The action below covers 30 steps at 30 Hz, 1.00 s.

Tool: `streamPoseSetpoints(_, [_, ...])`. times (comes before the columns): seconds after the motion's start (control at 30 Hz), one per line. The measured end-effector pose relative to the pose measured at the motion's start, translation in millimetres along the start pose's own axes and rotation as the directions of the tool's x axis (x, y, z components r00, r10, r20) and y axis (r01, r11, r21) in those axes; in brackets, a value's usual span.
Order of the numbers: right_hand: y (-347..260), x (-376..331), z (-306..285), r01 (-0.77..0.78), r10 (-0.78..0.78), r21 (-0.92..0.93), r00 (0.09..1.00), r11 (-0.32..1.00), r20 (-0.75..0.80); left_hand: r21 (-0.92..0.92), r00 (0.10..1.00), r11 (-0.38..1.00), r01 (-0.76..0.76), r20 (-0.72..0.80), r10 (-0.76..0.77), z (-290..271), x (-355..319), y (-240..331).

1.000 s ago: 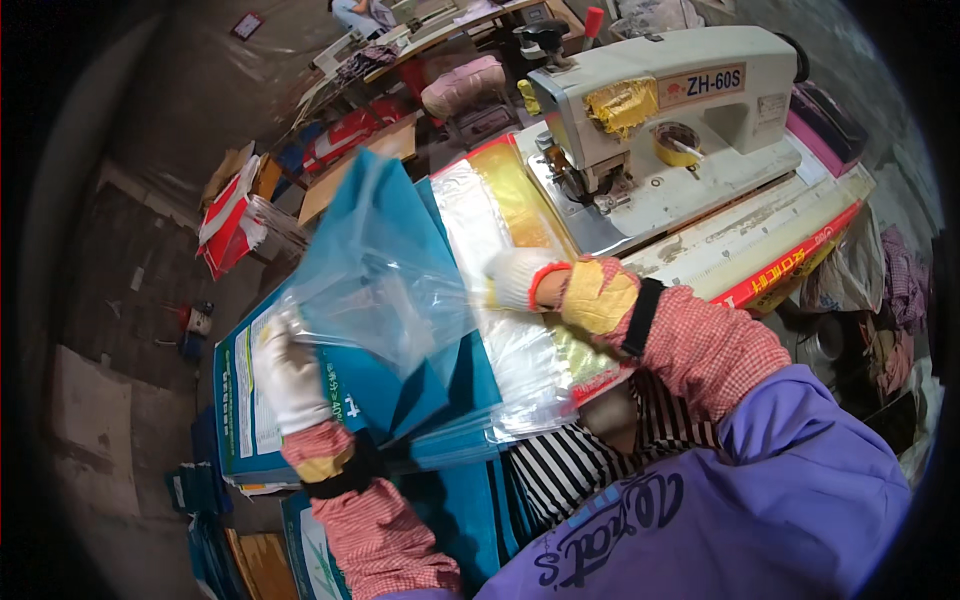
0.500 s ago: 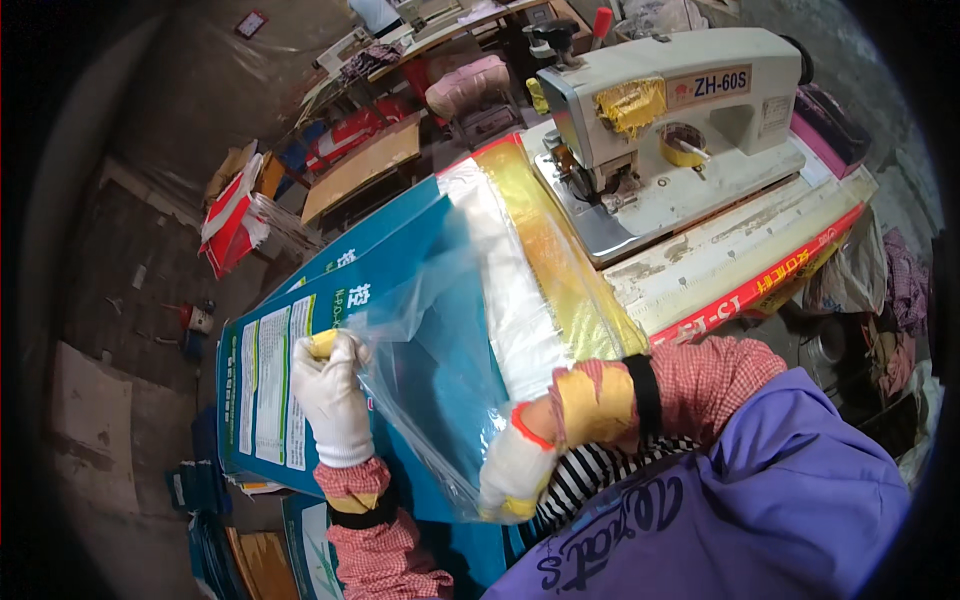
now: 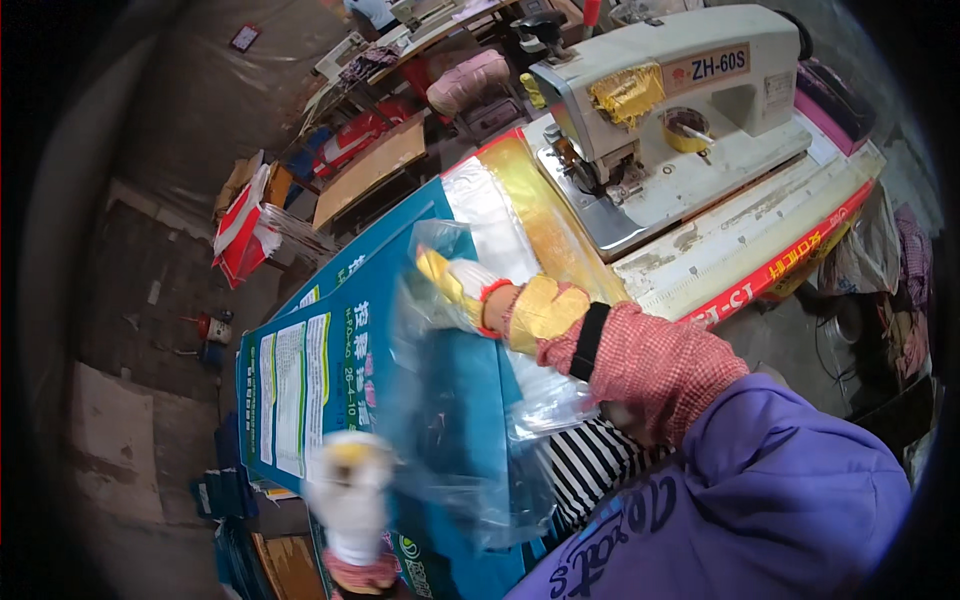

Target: Using a heat-sealing machine to seal plastic inner liners inside larger fertilizer sacks.

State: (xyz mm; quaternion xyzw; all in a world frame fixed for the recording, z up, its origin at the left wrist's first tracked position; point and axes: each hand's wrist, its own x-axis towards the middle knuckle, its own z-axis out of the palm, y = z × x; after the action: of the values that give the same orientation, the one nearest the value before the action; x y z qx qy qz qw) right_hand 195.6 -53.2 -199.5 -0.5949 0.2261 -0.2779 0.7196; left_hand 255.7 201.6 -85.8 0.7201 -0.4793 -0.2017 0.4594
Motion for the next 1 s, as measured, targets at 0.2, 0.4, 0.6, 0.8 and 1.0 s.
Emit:
streamPoseSetpoints(0.2, [0.5,42.0,11.5,-0.168,0.231,0.297,0.954,0.94,-0.19,0.281,0.495,0.877,-0.39,0.867,-0.057,64.6,-49.7,-50.5])
streamPoseSetpoints(0.4, [24.4,2.6,54.9,-0.001,0.06,0.336,0.984,0.942,-0.167,0.338,0.703,0.687,-0.643,0.616,0.354,62.0,43.5,51.4])
streamPoseSetpoints(0.6, [38.0,-0.1,75.6,0.372,-0.41,-0.373,0.912,0.85,-0.025,0.788,0.588,-0.133,-0.602,0.549,0.594,116.4,165.8,73.4])
streamPoseSetpoints(0.8, [1.0,-74.7,51.3,0.375,-0.241,-0.223,0.853,0.9,0.463,0.484,0.483,0.02,-0.875,0.871,0.083,146.4,190.0,19.2])
streamPoseSetpoints(1.0, [16.8,-73.1,43.0,0.199,-0.045,-0.247,0.855,0.948,0.516,0.744,0.801,0.298,-0.598,0.564,0.2,114.7,202.1,15.2])
